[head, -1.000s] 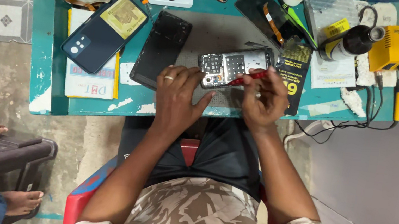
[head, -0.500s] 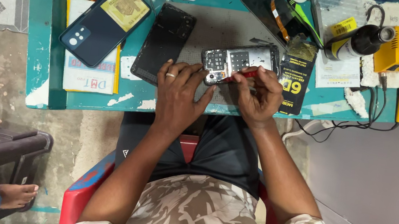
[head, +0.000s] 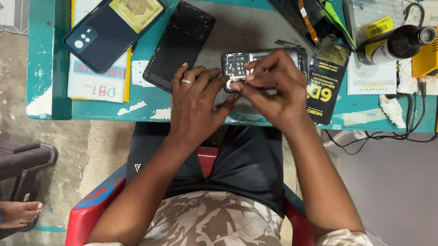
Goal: The person uses a red precision tool to scrape and clean the internal components of a disassembled mobile phone. They repeatedly work on the camera module area and the battery compartment, removing residue from the metal casing.
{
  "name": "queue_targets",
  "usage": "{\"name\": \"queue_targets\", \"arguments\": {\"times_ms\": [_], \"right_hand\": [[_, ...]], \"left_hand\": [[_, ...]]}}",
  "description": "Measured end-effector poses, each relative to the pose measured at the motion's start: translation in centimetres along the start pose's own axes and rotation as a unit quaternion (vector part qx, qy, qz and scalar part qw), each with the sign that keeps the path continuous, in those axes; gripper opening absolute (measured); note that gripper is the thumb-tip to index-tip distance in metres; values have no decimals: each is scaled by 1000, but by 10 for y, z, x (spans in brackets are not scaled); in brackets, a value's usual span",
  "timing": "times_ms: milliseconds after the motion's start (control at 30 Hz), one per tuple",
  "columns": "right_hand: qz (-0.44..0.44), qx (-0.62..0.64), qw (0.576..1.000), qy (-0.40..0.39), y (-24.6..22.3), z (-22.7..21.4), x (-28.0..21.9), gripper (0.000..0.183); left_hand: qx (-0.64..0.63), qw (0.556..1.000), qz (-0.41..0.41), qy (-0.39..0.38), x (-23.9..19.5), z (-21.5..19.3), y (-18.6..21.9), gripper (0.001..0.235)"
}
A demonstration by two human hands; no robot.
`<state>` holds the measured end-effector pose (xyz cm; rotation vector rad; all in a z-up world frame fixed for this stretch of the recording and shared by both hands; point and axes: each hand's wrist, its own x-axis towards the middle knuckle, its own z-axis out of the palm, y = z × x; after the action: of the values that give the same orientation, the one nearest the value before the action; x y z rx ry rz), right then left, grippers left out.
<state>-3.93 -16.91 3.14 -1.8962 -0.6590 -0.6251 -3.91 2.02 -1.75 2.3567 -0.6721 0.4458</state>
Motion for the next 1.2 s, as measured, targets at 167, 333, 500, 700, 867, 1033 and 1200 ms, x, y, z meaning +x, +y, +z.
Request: {"name": "queue_targets", "arguments": {"times_ms": [167,333,500,700,867,1033,1200], "right_hand": [[86,18,996,-26,-7,-4,5,21],[45,18,998,-29,-6,-2,4,23],[146,52,988,-2,-6,-1,7,19],[79,68,995,-6,-1,-2,4,28],[165,120,979,13,0,1,-3,19],[46,57,997,2,-4,3,-3,24],[136,77,988,17,-8,4,0,20]], "left_hand": [[-11,1000,-9,10,1,-4,1,44],[-12,1000,-18,8,2,-3,2,48],[-9,1000,-18,10,0,-2,1,47],[-8,1000,-24,2,0,0,1,47],[-9,1000,-7,5,0,-2,2,40],[-30,1000,-1,-4,6,-4,7,23],[-26,1000,4,-1,13,0,11,12]]}}
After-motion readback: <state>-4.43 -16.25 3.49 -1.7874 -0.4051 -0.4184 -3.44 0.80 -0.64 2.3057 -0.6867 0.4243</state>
